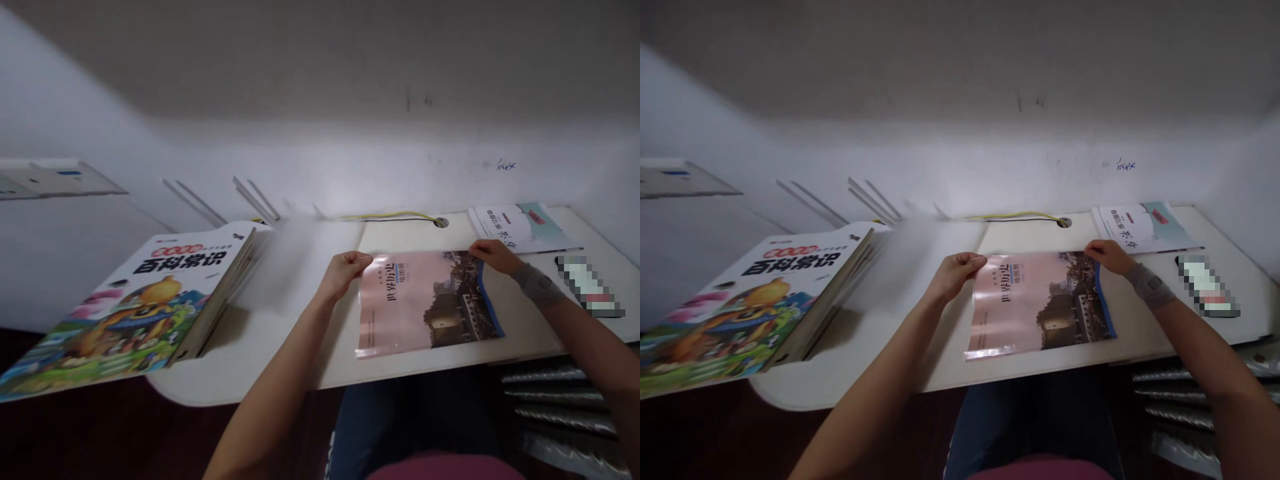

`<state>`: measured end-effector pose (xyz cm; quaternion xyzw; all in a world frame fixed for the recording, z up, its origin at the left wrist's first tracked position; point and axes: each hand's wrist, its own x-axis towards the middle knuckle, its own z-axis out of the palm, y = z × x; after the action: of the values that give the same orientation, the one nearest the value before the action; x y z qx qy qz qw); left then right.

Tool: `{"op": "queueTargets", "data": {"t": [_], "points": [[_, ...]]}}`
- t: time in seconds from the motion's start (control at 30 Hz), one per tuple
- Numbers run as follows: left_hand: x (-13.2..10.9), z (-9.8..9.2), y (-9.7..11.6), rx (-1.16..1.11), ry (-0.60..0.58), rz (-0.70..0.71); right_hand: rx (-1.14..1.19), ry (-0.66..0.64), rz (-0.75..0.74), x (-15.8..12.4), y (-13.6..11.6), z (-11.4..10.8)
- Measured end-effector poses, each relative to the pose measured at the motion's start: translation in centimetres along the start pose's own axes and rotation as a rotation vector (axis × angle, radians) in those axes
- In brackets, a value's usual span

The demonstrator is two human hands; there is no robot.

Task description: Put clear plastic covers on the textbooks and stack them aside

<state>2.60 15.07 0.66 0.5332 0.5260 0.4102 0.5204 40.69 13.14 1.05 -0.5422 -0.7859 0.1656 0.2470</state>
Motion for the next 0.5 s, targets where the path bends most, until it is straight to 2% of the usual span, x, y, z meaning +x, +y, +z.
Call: {"op": "queueTargets", "data": {"t": [0.1,0.2,0.33,0.5], "points": [[0.1,0.3,-0.1,0.075,0.020,-0.018,0.020,0.043,0.095,-0.3,0.0,0.0],[0.5,0.7,-0.3,0.213,0.057,-0.042,-0.021,0.092,0.221,0.0,0.3,0.9],[1.0,1.2,-0.3,0.504,0.117,-0.075,-0.153,0.115,0.361,0.8,0.9,2.4],[1.3,1.9,-0.4,0.894,0.164,-0.094,-0.366,0.100,0.425,1.0,0.3,3.7]]}}
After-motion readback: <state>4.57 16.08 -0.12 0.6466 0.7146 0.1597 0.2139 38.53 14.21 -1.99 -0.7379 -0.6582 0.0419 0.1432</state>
